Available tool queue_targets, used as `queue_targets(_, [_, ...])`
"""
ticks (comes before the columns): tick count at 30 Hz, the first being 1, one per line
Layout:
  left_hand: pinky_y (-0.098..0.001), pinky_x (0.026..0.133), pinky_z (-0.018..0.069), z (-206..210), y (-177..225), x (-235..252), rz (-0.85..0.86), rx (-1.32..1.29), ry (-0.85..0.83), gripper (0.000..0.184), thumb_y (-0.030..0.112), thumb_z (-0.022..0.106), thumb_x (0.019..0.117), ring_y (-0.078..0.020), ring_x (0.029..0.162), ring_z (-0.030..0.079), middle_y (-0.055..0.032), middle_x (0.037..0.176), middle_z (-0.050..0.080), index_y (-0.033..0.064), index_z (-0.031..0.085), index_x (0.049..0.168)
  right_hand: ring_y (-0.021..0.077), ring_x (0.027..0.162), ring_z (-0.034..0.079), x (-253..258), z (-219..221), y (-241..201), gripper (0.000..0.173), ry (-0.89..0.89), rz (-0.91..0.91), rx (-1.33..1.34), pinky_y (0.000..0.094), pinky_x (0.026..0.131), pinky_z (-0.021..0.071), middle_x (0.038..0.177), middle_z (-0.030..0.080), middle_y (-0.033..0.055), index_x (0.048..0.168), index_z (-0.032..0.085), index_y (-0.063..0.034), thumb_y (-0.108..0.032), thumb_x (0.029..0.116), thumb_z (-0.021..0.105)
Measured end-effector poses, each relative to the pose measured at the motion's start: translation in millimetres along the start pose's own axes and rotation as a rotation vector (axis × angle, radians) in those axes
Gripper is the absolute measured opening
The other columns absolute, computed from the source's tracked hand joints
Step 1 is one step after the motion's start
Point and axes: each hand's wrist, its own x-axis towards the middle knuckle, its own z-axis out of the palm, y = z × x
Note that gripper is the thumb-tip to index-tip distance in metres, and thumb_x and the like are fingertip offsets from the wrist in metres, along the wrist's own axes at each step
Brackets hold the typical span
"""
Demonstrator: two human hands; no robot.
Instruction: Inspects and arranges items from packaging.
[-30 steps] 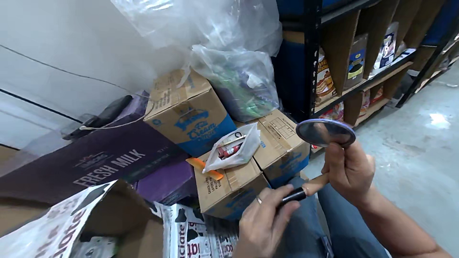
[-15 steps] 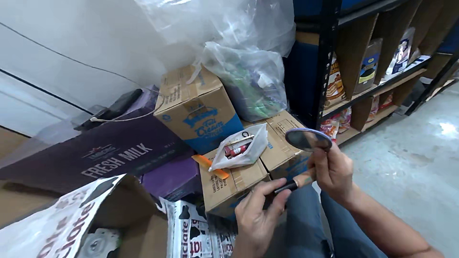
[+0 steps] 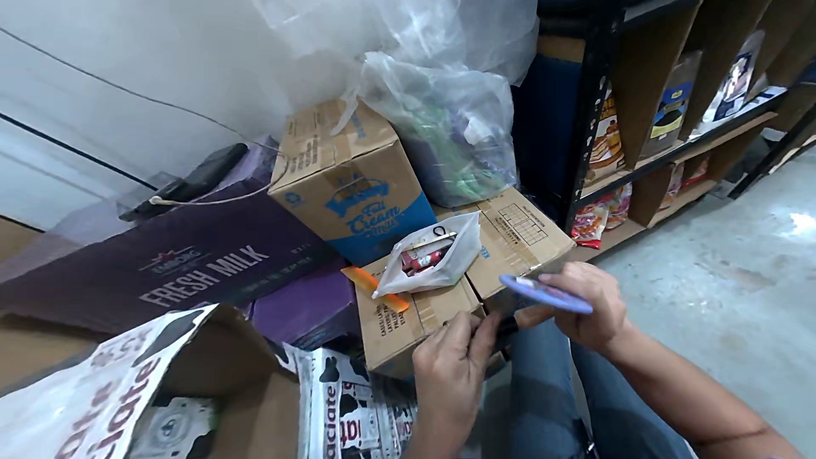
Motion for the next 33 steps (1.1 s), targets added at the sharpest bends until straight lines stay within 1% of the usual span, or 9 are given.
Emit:
queue_targets(3, [-0.0119, 0.079, 0.0521, -2, 0, 6, 0.152, -0.092, -0.07, 0.026, 0.028, 0.061, 0.1024, -0.0023, 0.086, 0.066, -0.0067, 0.091, 0.07, 0.0025, 0.067, 0.104, 0.0087, 0.058, 0.057, -1, 7, 4, 0.037, -0.003, 0.233, 0.124, 0.0194, 0.06, 0.0519, 0.067, 0.056, 0.0075, 0.104, 0.059, 0.0023, -0.026, 0.1125, 0.037])
queue_targets(6, [-0.0174, 0.1, 0.0501, -3, -6, 10, 0.215, -0.235, -0.209, 0.026, 0.025, 0.066, 0.0998, -0.006, 0.118, 0.06, -0.0069, 0.125, 0.061, 0.0106, 0.061, 0.121, 0.004, 0.056, 0.054, -3, 6, 4, 0.039, -0.032, 0.362, 0.195, 0.0165, 0.057, 0.0501, 0.064, 0.053, 0.006, 0.103, 0.057, 0.0045, -0.027, 0.1127, 0.036])
queue_targets(8, [-0.0148, 0.089, 0.053, -3, -6, 9, 0.15, -0.22, -0.189, 0.043, 0.039, 0.069, 0.0956, -0.0026, 0.109, 0.062, -0.006, 0.123, 0.063, 0.0108, 0.062, 0.127, 0.004, 0.057, 0.054, -4, 5, 4, 0.038, -0.029, 0.342, 0.181, 0.0158, 0.059, 0.0502, 0.065, 0.053, 0.006, 0.103, 0.057, 0.0037, -0.027, 0.1127, 0.036])
queue_targets(11, [-0.0119, 0.074, 0.0524, -3, -3, 7, 0.124, -0.078, -0.102, 0.038, 0.038, 0.057, 0.1031, -0.0019, 0.081, 0.066, -0.0071, 0.089, 0.071, 0.0019, 0.07, 0.106, 0.0068, 0.057, 0.055, -8, 6, 4, 0.035, -0.02, 0.288, 0.129, 0.0177, 0.059, 0.0507, 0.065, 0.053, 0.0064, 0.103, 0.057, 0.002, -0.025, 0.1126, 0.037])
queue_targets(17, [-0.0181, 0.1, 0.0483, -10, -13, 7, 0.28, -0.179, -0.235, 0.016, 0.023, 0.065, 0.1008, -0.0082, 0.116, 0.059, -0.0044, 0.121, 0.062, 0.0122, 0.065, 0.112, 0.0043, 0.054, 0.054, -12, 8, 2, 0.037, -0.07, 0.392, 0.216, 0.0167, 0.056, 0.0499, 0.063, 0.052, 0.0058, 0.105, 0.057, 0.0045, -0.026, 0.1124, 0.037])
queue_targets(21, [-0.0112, 0.07, 0.0507, -12, -14, 1, 0.071, -0.186, -0.17, 0.045, 0.046, 0.064, 0.0963, 0.0009, 0.078, 0.061, -0.0037, 0.092, 0.067, 0.0052, 0.063, 0.114, 0.0041, 0.057, 0.055, -13, 13, -1, 0.035, -0.065, 0.324, 0.198, 0.0153, 0.059, 0.0504, 0.066, 0.053, 0.0053, 0.104, 0.056, 0.0014, -0.027, 0.1127, 0.036])
queue_targets(28, [-0.0158, 0.097, 0.0505, -12, -26, -3, 0.188, -0.187, -0.179, 0.015, 0.022, 0.063, 0.1017, -0.006, 0.112, 0.062, -0.0063, 0.115, 0.065, 0.0081, 0.066, 0.108, 0.0054, 0.054, 0.056, -14, 24, -3, 0.038, -0.126, 0.352, 0.207, 0.0178, 0.055, 0.0512, 0.064, 0.054, 0.0055, 0.106, 0.056, 0.0017, -0.029, 0.1129, 0.035])
queue_targets(31, [-0.0114, 0.075, 0.0526, -9, -28, -6, 0.012, -0.205, -0.115, 0.038, 0.039, 0.064, 0.0983, 0.0003, 0.086, 0.064, -0.0061, 0.098, 0.069, 0.0029, 0.066, 0.111, 0.0068, 0.058, 0.058, -17, 27, -2, 0.035, -0.099, 0.298, 0.145, 0.0186, 0.06, 0.0531, 0.068, 0.057, 0.0059, 0.108, 0.056, -0.0012, -0.029, 0.1129, 0.035])
queue_targets(33, [-0.0104, 0.071, 0.0527, -8, -29, -6, -0.017, -0.216, -0.115, 0.032, 0.031, 0.06, 0.1024, 0.0007, 0.075, 0.065, -0.007, 0.088, 0.071, 0.0006, 0.068, 0.105, 0.0076, 0.061, 0.06, -18, 28, -2, 0.032, -0.082, 0.257, 0.109, 0.019, 0.063, 0.0544, 0.07, 0.058, 0.0053, 0.109, 0.055, -0.005, -0.03, 0.1131, 0.034])
